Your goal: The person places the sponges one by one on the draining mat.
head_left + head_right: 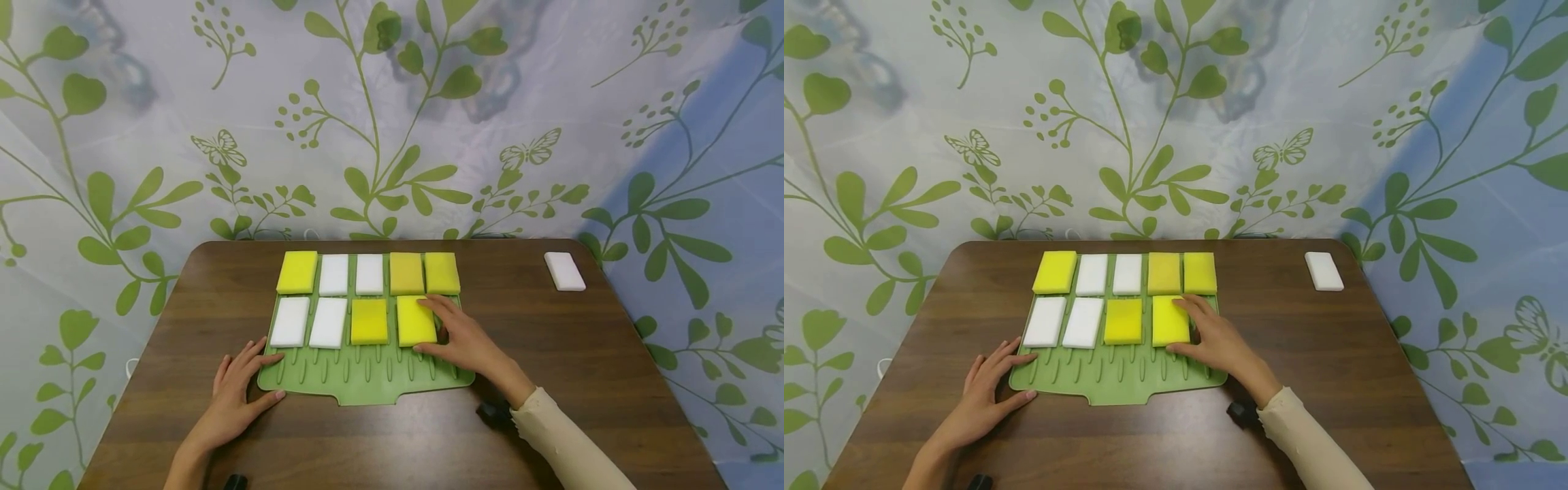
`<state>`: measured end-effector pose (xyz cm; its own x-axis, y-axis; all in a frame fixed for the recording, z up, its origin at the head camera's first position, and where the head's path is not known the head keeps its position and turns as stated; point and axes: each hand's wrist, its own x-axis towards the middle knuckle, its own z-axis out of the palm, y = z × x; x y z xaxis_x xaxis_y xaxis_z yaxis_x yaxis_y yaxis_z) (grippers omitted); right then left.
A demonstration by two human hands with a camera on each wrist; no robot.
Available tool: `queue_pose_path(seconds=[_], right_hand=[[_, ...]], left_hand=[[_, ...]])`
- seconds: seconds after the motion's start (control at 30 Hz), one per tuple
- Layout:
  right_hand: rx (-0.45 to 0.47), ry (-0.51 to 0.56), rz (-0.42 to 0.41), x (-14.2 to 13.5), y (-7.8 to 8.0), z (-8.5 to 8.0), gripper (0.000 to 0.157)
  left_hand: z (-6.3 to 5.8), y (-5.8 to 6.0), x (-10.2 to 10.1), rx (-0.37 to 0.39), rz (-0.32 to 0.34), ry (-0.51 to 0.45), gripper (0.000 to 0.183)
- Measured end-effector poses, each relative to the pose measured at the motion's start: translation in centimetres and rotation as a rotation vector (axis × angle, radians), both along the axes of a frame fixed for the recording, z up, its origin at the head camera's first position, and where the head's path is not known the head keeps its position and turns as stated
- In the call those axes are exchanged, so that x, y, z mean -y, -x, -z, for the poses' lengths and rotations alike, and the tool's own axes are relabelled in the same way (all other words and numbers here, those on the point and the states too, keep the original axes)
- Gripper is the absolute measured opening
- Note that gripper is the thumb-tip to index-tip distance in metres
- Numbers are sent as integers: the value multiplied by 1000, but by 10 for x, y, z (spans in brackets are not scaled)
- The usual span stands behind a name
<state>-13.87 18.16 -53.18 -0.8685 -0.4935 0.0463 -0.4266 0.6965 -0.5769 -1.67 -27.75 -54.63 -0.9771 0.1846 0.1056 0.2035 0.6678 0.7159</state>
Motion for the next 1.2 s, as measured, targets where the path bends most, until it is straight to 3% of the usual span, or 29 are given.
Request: queue_pose_path(seconds=[0.57,1.2], right_hand=[[-2,-61,-6,2,-1,-1,93],[26,47,-30,-11,3,-8,104]], left_hand=[[1,-1,0,2,3,-1,62],[3,1,2,5,-3,-2,63]])
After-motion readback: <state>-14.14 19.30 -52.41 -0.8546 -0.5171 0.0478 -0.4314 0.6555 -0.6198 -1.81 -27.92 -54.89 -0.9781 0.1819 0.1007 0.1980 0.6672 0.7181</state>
